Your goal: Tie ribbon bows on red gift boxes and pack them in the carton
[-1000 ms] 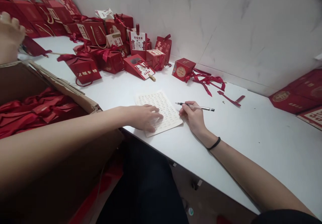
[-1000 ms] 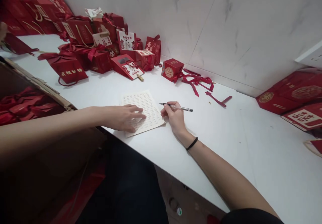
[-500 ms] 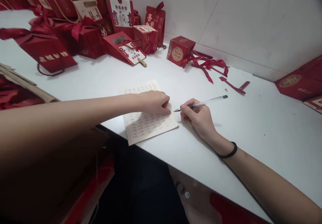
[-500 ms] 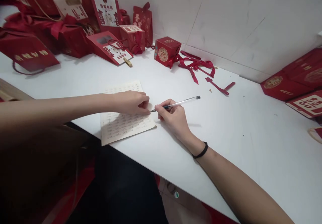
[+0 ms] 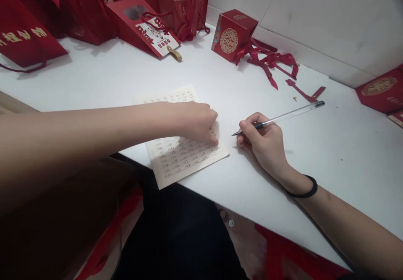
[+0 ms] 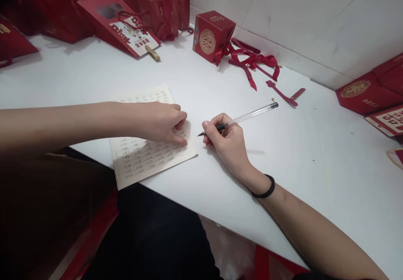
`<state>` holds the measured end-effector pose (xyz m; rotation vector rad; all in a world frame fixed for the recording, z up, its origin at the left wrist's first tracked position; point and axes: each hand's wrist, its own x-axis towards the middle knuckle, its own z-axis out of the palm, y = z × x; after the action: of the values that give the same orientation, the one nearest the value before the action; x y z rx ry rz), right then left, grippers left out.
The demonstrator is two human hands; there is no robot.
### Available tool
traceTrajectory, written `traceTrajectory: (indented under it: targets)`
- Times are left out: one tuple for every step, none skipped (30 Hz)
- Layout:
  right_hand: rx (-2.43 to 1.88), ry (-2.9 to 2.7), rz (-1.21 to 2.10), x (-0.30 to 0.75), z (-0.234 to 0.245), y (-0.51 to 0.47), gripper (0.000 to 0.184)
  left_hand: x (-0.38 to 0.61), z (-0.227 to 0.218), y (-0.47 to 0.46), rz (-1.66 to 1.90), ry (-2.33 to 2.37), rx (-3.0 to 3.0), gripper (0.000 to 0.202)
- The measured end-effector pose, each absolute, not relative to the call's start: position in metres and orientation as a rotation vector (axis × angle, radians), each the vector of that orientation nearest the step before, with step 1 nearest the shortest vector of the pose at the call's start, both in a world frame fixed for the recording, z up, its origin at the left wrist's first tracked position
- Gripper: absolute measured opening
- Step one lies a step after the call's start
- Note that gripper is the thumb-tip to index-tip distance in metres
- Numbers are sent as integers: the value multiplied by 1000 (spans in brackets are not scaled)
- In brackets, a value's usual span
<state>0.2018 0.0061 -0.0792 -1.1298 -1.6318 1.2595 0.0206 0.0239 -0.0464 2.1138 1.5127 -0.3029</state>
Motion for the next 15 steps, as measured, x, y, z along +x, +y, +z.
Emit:
traceTrajectory:
  targets:
    - [-1155,-1647,1220,199,-77,4,29,22,-45,23,-316,1524,2111,48]
    - [-1176,-1668,1194,195,-75,1,28,22,-44,22,-336,1538,2108,48]
    - [-1193,-1684,1176,191,-74,-2,29,23,-43,21,-355,1545,2105,48]
    - [-1202,-1695,1161,187,-72,-4,30,23,-41,21,-366,1549,2103,48]
    - [-1206,-1702,1145,184,-72,-6,31,24,-40,21,-371,1551,2097,47]
    - [-1201,-1714,1119,182,-72,-8,33,24,-39,21,-373,1552,2088,46]
    - [-1189,-1734,1085,180,-72,-9,33,24,-38,21,-375,1554,2077,46]
    - [-1177,-1760,1048,180,-73,-9,34,24,-37,21,-380,1559,2065,45]
    - [-1167,-1789,1021,180,-73,-9,34,24,-37,21,-388,1569,2053,45]
    - [-1161,-1815,1004,181,-74,-9,34,25,-36,22,-393,1585,2041,43]
    - [-1161,-1833,993,182,-75,-8,34,26,-36,22,-394,1598,2027,42]
    - [-1167,-1846,984,183,-75,-8,35,26,-36,22,-390,1610,2010,40]
    - [-1176,-1860,980,184,-75,-7,35,27,-36,22,-384,1624,1989,38]
    - [-1185,-1877,978,185,-75,-7,34,28,-36,22,-376,1635,1972,38]
    - [-1191,-1898,976,185,-74,-7,34,28,-37,23,-367,1644,1957,39]
